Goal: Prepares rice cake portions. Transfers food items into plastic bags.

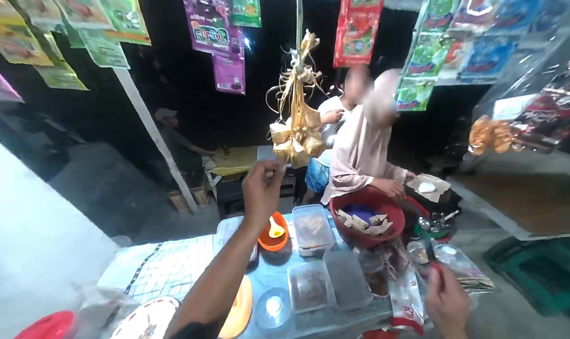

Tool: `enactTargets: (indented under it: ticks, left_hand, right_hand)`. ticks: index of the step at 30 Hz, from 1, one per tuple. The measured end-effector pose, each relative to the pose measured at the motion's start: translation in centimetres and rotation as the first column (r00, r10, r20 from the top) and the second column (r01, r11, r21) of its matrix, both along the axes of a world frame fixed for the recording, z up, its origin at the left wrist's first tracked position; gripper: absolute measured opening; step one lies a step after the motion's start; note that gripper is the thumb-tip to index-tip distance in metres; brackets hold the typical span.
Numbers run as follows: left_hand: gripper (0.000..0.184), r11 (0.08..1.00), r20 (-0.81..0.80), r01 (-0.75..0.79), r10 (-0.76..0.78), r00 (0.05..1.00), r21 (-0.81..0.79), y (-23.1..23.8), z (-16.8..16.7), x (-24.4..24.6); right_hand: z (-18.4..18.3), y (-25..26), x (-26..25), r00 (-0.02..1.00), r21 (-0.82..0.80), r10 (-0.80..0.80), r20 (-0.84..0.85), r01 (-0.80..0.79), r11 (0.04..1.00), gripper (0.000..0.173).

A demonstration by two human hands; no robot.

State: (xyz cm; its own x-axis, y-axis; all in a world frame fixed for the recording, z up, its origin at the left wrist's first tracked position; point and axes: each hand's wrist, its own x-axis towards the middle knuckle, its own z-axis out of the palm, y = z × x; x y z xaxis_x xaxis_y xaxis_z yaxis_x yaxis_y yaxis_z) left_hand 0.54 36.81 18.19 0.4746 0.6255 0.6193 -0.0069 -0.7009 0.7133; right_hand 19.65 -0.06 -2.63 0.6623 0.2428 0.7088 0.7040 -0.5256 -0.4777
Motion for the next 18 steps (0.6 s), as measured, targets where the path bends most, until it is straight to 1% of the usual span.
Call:
enactTargets:
  ticks: [1,2,4,5,6,7,8,9,11,13,14,16,18]
  left_hand:
    - [0.035,0.992,0.072,-0.027,0.019,0.997,0.122,1.8,0.8,1.5]
    - [0.043,0.974,0.093,-0.048,0.028,0.995,0.221,3.2,1.6,3.1]
    - [0.065,0.922,0.078,-0.072,0.046,0.996,0.381,4.7,1.8,6.5]
    - [0.072,0.882,0.031,-0.090,0.085,0.996,0.462,5.3,1.2,7.9]
    - [0.069,0.839,-0.018,-0.089,0.116,0.993,0.536,6.0,0.6,8.8]
    - [0.058,0.805,-0.044,-0.074,0.123,0.991,0.588,6.9,0.1,9.3]
    - [0.044,0.791,-0.054,-0.045,0.098,0.994,0.610,7.8,-0.2,9.4]
    - [0.037,0.793,-0.060,-0.008,0.056,0.997,0.609,8.6,-0.3,9.1]
    - [0.033,0.807,-0.078,0.086,-0.050,0.996,0.584,10.0,-0.2,7.9]
    - [0.032,0.830,-0.118,0.146,-0.098,0.988,0.538,11.0,-0.1,6.7]
    - [0.032,0.845,-0.139,0.149,-0.090,0.986,0.514,11.3,-0.1,6.1]
    - [0.031,0.868,-0.155,0.103,-0.031,0.988,0.486,11.9,0.2,5.3]
    - [0.026,0.878,-0.105,-0.029,0.090,0.990,0.478,11.4,0.5,4.7]
  right_hand:
    - [2.1,3.0,0.7,0.997,0.002,0.052,0.051,-0.052,0.999,0.040]
    - [4.6,6.0,1.1,0.992,0.007,0.104,0.072,-0.105,0.994,0.040]
    - [9.7,11.1,1.6,0.971,0.041,0.208,0.115,-0.214,0.976,0.036]
    - [11.8,13.1,1.9,0.961,0.037,0.253,0.116,-0.259,0.965,0.035]
    - [13.5,14.6,2.3,0.952,0.025,0.282,0.120,-0.287,0.958,0.034]
    - [14.8,15.8,2.6,0.946,0.007,0.299,0.126,-0.302,0.953,0.033]
    - [15.8,16.5,2.9,0.939,-0.008,0.321,0.120,-0.322,0.947,0.033]
    - [16.5,17.0,3.2,0.930,-0.015,0.349,0.116,-0.349,0.937,0.032]
    - [17.3,17.6,4.3,0.908,-0.028,0.404,0.110,-0.403,0.915,0.030]
    - [17.5,18.1,5.7,0.882,-0.028,0.460,0.100,-0.459,0.888,0.029]
    - [17.4,18.3,6.4,0.868,-0.020,0.489,0.088,-0.489,0.872,0.029]
    - [17.3,18.7,7.6,0.840,0.003,0.537,0.072,-0.539,0.842,0.029]
    - [17.1,18.8,8.4,0.824,0.008,0.563,0.066,-0.565,0.825,0.028]
